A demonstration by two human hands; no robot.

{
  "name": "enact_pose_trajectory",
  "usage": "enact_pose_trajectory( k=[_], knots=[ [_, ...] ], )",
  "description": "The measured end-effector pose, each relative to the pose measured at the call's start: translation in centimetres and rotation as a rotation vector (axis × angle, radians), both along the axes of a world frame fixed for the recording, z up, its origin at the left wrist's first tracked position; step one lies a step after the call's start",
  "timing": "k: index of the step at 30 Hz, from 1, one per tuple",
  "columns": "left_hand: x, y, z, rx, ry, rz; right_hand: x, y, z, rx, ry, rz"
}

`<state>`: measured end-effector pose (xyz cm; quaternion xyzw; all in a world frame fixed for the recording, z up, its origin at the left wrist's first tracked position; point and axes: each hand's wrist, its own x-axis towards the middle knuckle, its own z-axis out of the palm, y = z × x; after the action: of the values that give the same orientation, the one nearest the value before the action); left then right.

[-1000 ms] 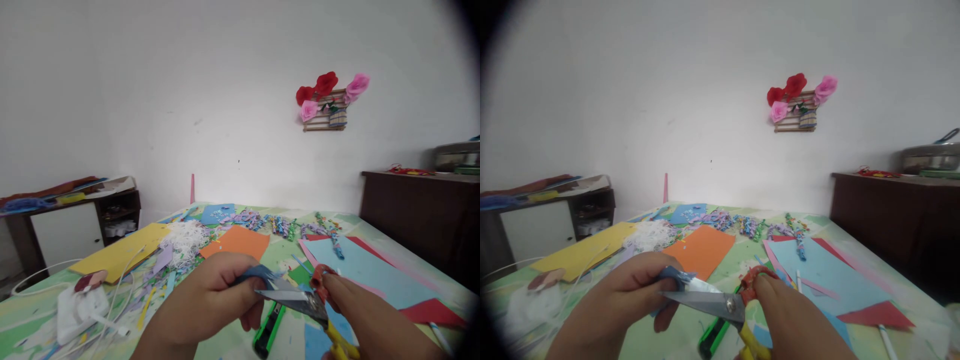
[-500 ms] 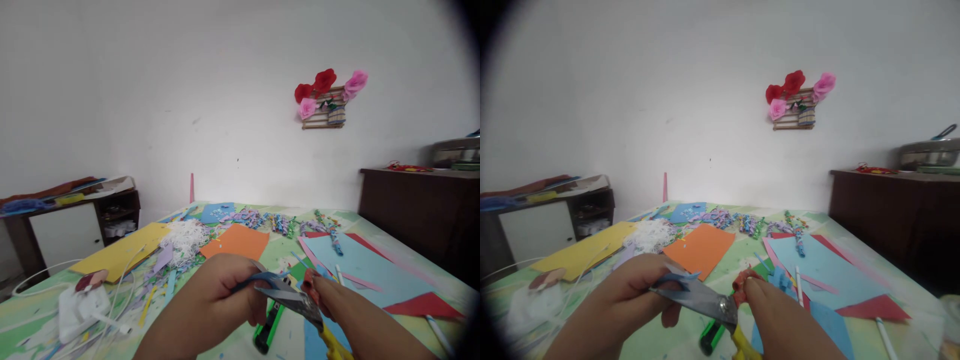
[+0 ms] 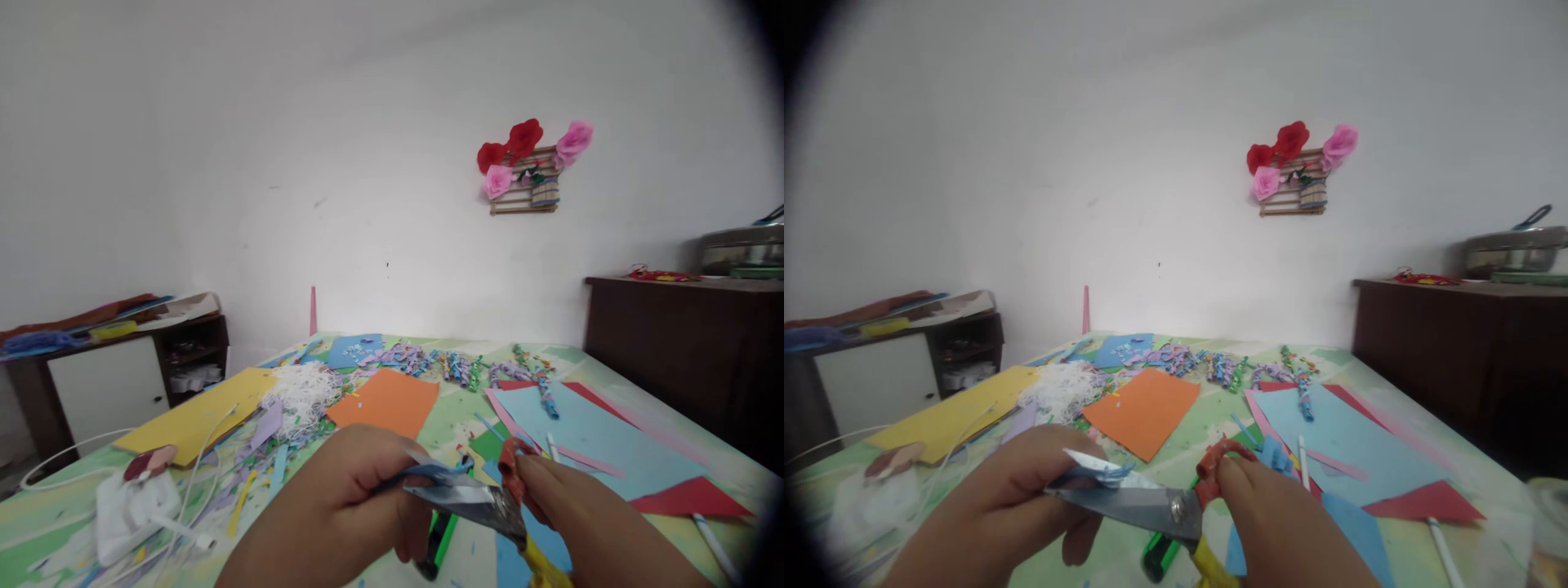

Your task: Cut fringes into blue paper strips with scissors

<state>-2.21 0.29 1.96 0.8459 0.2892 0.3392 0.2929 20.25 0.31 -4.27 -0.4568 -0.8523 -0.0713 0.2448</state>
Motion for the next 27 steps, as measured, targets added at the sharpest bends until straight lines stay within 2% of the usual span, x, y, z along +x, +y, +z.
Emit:
enact_pose_trajectory(
  k=[5,12,19,27],
  knots=[
    [-0.1,-0.1,0.0,-0.075,-0.013,-0.035,0.1,0.0,-0.3,-0.042,0.003,-0.016],
    [0.1,0.2,-0.1,-0.274,-0.080,-0.042,0.2,0.0,0.3,-0.026,0.045,-0.036],
    [0.0,0.4,-0.7,-0.329,-0.153,-0.110,0.1,-0.2,0.7,0.050,0.059,-0.037],
    [0.4,0.5,-0.7,-0.310,-0.205,-0.032,0.0,-0.2,0.7,0.038,0.074,-0.056]
  ],
)
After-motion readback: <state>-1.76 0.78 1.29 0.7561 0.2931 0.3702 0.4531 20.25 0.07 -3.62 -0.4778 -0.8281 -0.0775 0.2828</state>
